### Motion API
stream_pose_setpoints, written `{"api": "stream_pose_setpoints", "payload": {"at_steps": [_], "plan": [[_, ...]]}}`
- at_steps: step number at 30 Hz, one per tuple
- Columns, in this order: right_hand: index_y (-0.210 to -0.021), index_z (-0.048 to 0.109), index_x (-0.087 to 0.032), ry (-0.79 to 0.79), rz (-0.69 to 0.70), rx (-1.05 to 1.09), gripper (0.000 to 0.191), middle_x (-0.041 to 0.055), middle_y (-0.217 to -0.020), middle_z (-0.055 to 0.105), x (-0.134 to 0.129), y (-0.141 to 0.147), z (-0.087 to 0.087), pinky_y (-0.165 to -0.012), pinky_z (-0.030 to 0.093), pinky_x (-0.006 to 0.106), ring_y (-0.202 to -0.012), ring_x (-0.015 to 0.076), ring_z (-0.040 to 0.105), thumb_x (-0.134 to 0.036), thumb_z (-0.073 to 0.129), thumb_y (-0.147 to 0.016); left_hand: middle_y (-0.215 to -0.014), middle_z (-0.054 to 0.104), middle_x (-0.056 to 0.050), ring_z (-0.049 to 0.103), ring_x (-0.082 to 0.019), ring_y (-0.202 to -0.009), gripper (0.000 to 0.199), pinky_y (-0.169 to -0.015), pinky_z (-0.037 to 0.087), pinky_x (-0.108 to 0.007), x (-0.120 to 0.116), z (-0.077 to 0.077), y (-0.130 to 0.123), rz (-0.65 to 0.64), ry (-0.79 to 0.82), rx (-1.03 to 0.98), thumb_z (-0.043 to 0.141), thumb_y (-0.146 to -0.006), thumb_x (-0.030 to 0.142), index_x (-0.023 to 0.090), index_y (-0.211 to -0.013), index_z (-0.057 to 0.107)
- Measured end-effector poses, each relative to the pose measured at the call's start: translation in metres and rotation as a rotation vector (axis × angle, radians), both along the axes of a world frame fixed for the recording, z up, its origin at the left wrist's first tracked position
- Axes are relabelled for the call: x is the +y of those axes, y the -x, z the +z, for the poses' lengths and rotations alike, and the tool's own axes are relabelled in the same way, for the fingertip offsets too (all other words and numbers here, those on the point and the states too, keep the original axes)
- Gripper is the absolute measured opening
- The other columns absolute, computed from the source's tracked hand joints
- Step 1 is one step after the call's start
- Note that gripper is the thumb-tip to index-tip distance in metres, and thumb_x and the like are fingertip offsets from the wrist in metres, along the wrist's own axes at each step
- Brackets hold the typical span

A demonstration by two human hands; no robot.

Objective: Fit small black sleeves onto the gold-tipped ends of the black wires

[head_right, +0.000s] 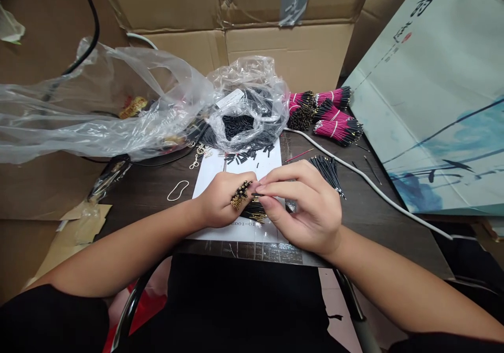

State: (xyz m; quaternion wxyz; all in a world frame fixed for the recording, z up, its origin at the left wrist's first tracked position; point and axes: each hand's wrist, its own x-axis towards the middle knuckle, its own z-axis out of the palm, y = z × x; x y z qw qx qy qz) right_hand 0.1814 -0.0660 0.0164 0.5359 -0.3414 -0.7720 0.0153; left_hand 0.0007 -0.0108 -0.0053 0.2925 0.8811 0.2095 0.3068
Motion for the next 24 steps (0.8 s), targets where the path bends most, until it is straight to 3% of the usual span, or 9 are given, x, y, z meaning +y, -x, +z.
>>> {"api": "stream_pose_setpoints", "payload": {"at_steps": [9, 24], "plan": [[-0.097, 0.066, -0.022, 0.074, 0.057, -0.004, 0.030, 0.0038, -0.092, 0.069, -0.0020, 0.0009, -0.0009, -0.067, 0.054, 0.033, -0.080, 0.0164, 0.065, -0.007, 0.070, -0.072, -0.066, 0.055, 0.002, 0.048, -0.011, -0.056, 0.009, -0.057, 0.037, -0.022, 0.0014, -0.0033, 0.0002, -0.056, 0.075, 0.048, 0.044, -0.086, 0.025, 0.019, -0.080, 0.046], [-0.095, 0.065, -0.021, 0.065, 0.044, -0.078, 0.027, 0.0042, -0.088, 0.069, -0.0021, 0.0029, -0.0006, -0.066, 0.053, 0.032, -0.078, 0.0162, 0.065, -0.008, 0.070, -0.072, -0.068, 0.054, 0.002, 0.047, -0.011, -0.059, 0.009, -0.059, 0.036, -0.023, 0.0006, 0.0020, 0.0008, -0.065, 0.114, 0.103, 0.043, -0.084, 0.023, 0.018, -0.076, 0.044]]}}
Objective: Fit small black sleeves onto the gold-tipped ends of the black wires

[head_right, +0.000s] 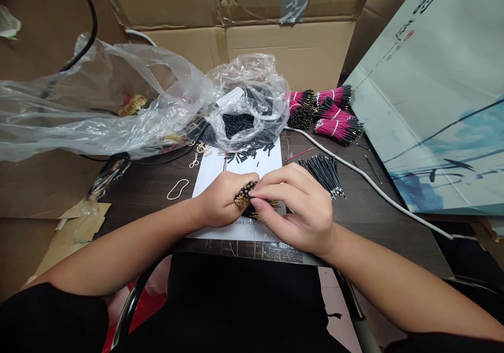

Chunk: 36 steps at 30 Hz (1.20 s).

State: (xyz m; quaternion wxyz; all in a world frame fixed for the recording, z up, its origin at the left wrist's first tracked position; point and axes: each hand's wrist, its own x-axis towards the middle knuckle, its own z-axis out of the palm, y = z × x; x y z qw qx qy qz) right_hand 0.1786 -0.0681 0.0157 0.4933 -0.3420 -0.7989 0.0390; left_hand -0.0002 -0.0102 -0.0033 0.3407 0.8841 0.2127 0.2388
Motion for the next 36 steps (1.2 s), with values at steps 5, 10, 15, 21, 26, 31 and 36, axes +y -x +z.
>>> {"api": "stream_pose_setpoints", "payload": {"at_steps": [5, 10, 15, 21, 26, 31, 36], "plan": [[-0.102, 0.064, -0.023, -0.134, -0.070, -0.146, 0.034, 0.0036, -0.088, 0.069, -0.001, -0.001, 0.002, -0.067, 0.054, 0.031, -0.077, 0.0158, 0.065, -0.011, 0.073, -0.072, -0.064, 0.048, 0.003, 0.041, -0.009, -0.059, 0.010, -0.059, 0.034, -0.023, 0.000, 0.002, -0.001, -0.054, 0.147, -0.058, 0.045, -0.083, 0.019, 0.017, -0.074, 0.044], [-0.110, 0.064, -0.025, -0.220, -0.114, -0.196, 0.043, 0.0039, -0.088, 0.069, 0.001, -0.003, -0.001, -0.064, 0.054, 0.031, -0.074, 0.0163, 0.065, -0.012, 0.075, -0.070, -0.056, 0.035, 0.005, 0.030, -0.007, -0.054, 0.029, -0.053, 0.028, -0.023, -0.002, 0.010, -0.001, -0.171, 0.545, -0.103, 0.046, -0.087, 0.025, 0.017, -0.061, 0.036], [-0.110, 0.066, -0.028, -0.221, -0.154, -0.209, 0.043, 0.0038, -0.093, 0.069, 0.003, -0.008, -0.004, -0.069, 0.054, 0.036, -0.079, 0.0191, 0.065, -0.016, 0.076, -0.070, -0.048, 0.032, 0.006, 0.030, -0.006, -0.045, 0.043, -0.045, 0.027, -0.023, -0.006, 0.012, -0.002, -0.246, 0.985, -0.069, 0.049, -0.089, 0.041, 0.018, -0.055, 0.034], [-0.102, 0.067, -0.026, -0.109, -0.113, -0.090, 0.034, 0.0024, -0.090, 0.068, 0.006, -0.006, -0.004, -0.072, 0.053, 0.037, -0.081, 0.0177, 0.064, -0.012, 0.073, -0.071, -0.047, 0.024, 0.007, 0.022, -0.005, -0.040, 0.047, -0.040, 0.021, -0.021, -0.005, 0.013, -0.001, -0.313, 1.265, -0.016, 0.053, -0.086, 0.046, 0.019, -0.058, 0.027], [-0.091, 0.068, -0.024, 0.047, -0.122, 0.003, 0.023, 0.0023, -0.085, 0.067, 0.006, -0.002, -0.001, -0.068, 0.052, 0.035, -0.076, 0.0164, 0.062, -0.011, 0.071, -0.072, -0.050, 0.022, 0.007, 0.019, -0.004, -0.041, 0.048, -0.039, 0.016, -0.020, -0.004, 0.017, 0.000, -0.332, 1.330, 0.023, 0.054, -0.086, 0.046, 0.019, -0.059, 0.025], [-0.087, 0.067, -0.023, 0.153, -0.087, 0.063, 0.012, 0.0025, -0.083, 0.066, 0.007, 0.000, 0.002, -0.070, 0.051, 0.036, -0.076, 0.0167, 0.062, -0.016, 0.068, -0.077, -0.052, 0.020, 0.008, 0.017, -0.003, -0.041, 0.050, -0.039, 0.014, -0.020, -0.003, 0.021, 0.001, -0.324, 1.373, 0.063, 0.056, -0.084, 0.050, 0.020, -0.060, 0.024], [-0.086, 0.062, -0.021, 0.231, -0.014, 0.067, 0.007, 0.0041, -0.084, 0.062, 0.009, -0.001, 0.000, -0.073, 0.050, 0.037, -0.079, 0.0173, 0.059, -0.016, 0.062, -0.082, -0.053, 0.017, 0.008, 0.014, -0.003, -0.042, 0.052, -0.038, 0.012, -0.019, 0.000, 0.016, 0.001, -0.395, 1.434, 0.075, 0.057, -0.084, 0.052, 0.020, -0.061, 0.023]]}}
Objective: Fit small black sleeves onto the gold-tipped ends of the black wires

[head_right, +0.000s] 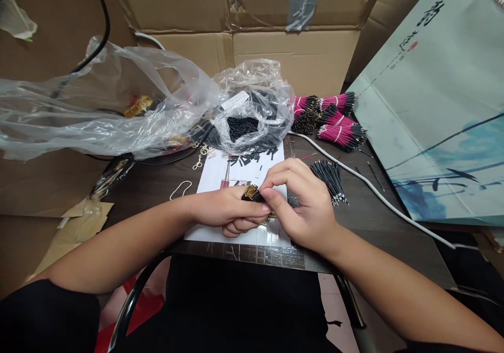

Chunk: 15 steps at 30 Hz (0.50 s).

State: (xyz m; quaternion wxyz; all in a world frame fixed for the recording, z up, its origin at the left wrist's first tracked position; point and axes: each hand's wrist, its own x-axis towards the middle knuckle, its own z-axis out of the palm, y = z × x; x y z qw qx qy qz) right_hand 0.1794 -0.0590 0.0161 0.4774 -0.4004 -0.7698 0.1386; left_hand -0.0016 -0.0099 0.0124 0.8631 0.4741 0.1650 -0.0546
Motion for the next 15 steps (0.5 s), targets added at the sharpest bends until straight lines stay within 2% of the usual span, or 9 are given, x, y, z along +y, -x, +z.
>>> {"api": "stream_pose_setpoints", "payload": {"at_steps": [3, 7, 11, 15], "plan": [[-0.088, 0.061, -0.020, -0.014, 0.032, -0.030, 0.010, 0.0044, -0.085, 0.061, 0.0004, -0.0006, -0.0009, -0.075, 0.049, 0.038, -0.081, 0.0173, 0.058, -0.013, 0.060, -0.082, -0.053, 0.016, 0.008, 0.012, -0.003, -0.041, 0.052, -0.037, 0.010, -0.020, 0.0017, -0.0029, 0.0005, -0.044, 0.051, -0.007, 0.057, -0.084, 0.052, 0.020, -0.062, 0.023], [-0.093, 0.063, -0.020, -0.061, 0.009, -0.045, 0.016, 0.0042, -0.088, 0.063, -0.0008, 0.0008, -0.0008, -0.076, 0.050, 0.037, -0.083, 0.0170, 0.060, -0.010, 0.062, -0.080, -0.053, 0.014, 0.008, 0.010, -0.004, -0.042, 0.051, -0.037, 0.008, -0.020, 0.0029, -0.0031, 0.0010, -0.073, 0.089, -0.005, 0.055, -0.085, 0.052, 0.020, -0.063, 0.022], [-0.096, 0.065, -0.022, -0.085, -0.019, -0.091, 0.022, 0.0042, -0.091, 0.065, -0.0016, 0.0005, 0.0003, -0.075, 0.051, 0.036, -0.084, 0.0169, 0.061, -0.009, 0.064, -0.078, -0.053, 0.015, 0.008, 0.010, -0.004, -0.042, 0.050, -0.038, 0.007, -0.020, 0.0033, -0.0022, 0.0011, -0.061, 0.093, -0.005, 0.055, -0.085, 0.051, 0.020, -0.063, 0.022], [-0.105, 0.067, -0.023, -0.189, -0.019, -0.175, 0.032, 0.0056, -0.098, 0.067, -0.0026, -0.0046, 0.0002, -0.075, 0.052, 0.037, -0.087, 0.0182, 0.062, -0.010, 0.066, -0.075, -0.051, 0.015, 0.009, 0.009, -0.004, -0.041, 0.049, -0.038, 0.007, -0.020, 0.0034, -0.0021, 0.0014, -0.014, 0.049, -0.003, 0.052, -0.087, 0.051, 0.021, -0.063, 0.021]]}}
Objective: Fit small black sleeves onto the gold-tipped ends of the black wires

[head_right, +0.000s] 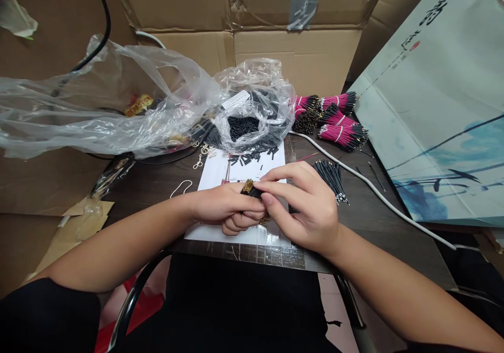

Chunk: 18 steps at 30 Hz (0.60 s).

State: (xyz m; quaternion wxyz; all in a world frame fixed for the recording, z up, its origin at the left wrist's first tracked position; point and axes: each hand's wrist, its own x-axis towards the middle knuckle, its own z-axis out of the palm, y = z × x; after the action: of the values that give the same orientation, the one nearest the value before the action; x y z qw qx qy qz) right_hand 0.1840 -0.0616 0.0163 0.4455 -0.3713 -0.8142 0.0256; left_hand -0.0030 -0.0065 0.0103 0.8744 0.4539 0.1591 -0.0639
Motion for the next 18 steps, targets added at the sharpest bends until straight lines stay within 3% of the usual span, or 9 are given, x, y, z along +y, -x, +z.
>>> {"api": "stream_pose_setpoints", "payload": {"at_steps": [2, 4, 6, 8, 11, 14, 18], "plan": [[-0.109, 0.067, -0.024, -0.055, 0.034, -0.034, 0.035, 0.0060, -0.100, 0.067, -0.001, -0.003, 0.000, -0.076, 0.052, 0.038, -0.088, 0.0193, 0.063, -0.013, 0.066, -0.075, -0.051, 0.017, 0.009, 0.011, -0.004, -0.041, 0.049, -0.039, 0.010, -0.021, -0.001, 0.000, -0.001, 0.027, -0.078, 0.006, 0.048, -0.088, 0.052, 0.021, -0.063, 0.021], [-0.110, 0.067, -0.025, -0.065, 0.054, -0.041, 0.035, 0.0060, -0.102, 0.067, -0.001, -0.005, 0.001, -0.079, 0.052, 0.040, -0.091, 0.0204, 0.063, -0.014, 0.064, -0.076, -0.052, 0.022, 0.007, 0.019, -0.005, -0.041, 0.047, -0.041, 0.018, -0.022, -0.002, -0.001, -0.002, 0.071, -0.274, -0.023, 0.043, -0.091, 0.052, 0.020, -0.063, 0.024], [-0.112, 0.066, -0.024, -0.028, 0.010, 0.004, 0.035, 0.0069, -0.105, 0.066, 0.003, -0.007, 0.002, -0.082, 0.052, 0.040, -0.094, 0.0212, 0.063, -0.014, 0.062, -0.078, -0.053, 0.031, 0.005, 0.030, -0.007, -0.046, 0.043, -0.046, 0.027, -0.024, -0.004, -0.002, -0.004, 0.149, -0.638, -0.096, 0.039, -0.094, 0.047, 0.019, -0.063, 0.030], [-0.112, 0.064, -0.022, 0.022, -0.094, 0.051, 0.033, 0.0077, -0.106, 0.065, 0.011, -0.009, 0.002, -0.084, 0.050, 0.040, -0.096, 0.0210, 0.062, -0.014, 0.061, -0.080, -0.058, 0.039, 0.003, 0.037, -0.009, -0.053, 0.036, -0.054, 0.031, -0.025, -0.007, -0.005, -0.005, 0.213, -1.099, -0.150, 0.039, -0.094, 0.038, 0.017, -0.065, 0.036], [-0.102, 0.066, -0.021, 0.100, -0.199, -0.075, 0.020, 0.0058, -0.097, 0.066, 0.031, -0.015, -0.002, -0.084, 0.048, 0.037, -0.092, 0.0193, 0.061, -0.017, 0.060, -0.083, -0.065, 0.054, 0.001, 0.049, -0.013, -0.058, 0.012, -0.057, 0.034, -0.028, -0.008, -0.010, -0.004, 0.092, -1.577, -0.172, 0.043, -0.089, 0.025, 0.018, -0.080, 0.047], [-0.100, 0.067, -0.019, 0.248, -0.172, -0.412, 0.017, 0.0072, -0.096, 0.065, 0.053, -0.021, -0.010, -0.080, 0.046, 0.036, -0.090, 0.0205, 0.058, -0.023, 0.056, -0.087, -0.074, 0.064, -0.001, 0.059, -0.018, -0.063, 0.010, -0.054, 0.036, -0.030, -0.008, -0.014, -0.002, -0.013, -1.814, -0.109, 0.047, -0.082, 0.023, 0.019, -0.090, 0.051], [-0.107, 0.066, -0.021, 0.287, -0.099, -0.751, 0.023, 0.0073, -0.092, 0.064, 0.074, -0.018, -0.016, -0.076, 0.040, 0.034, -0.086, 0.0209, 0.053, -0.022, 0.051, -0.089, -0.076, 0.067, -0.003, 0.063, -0.023, -0.065, 0.018, -0.053, 0.040, -0.032, -0.007, -0.015, -0.001, -0.064, -1.936, -0.058, 0.048, -0.079, 0.025, 0.020, -0.095, 0.053]]}}
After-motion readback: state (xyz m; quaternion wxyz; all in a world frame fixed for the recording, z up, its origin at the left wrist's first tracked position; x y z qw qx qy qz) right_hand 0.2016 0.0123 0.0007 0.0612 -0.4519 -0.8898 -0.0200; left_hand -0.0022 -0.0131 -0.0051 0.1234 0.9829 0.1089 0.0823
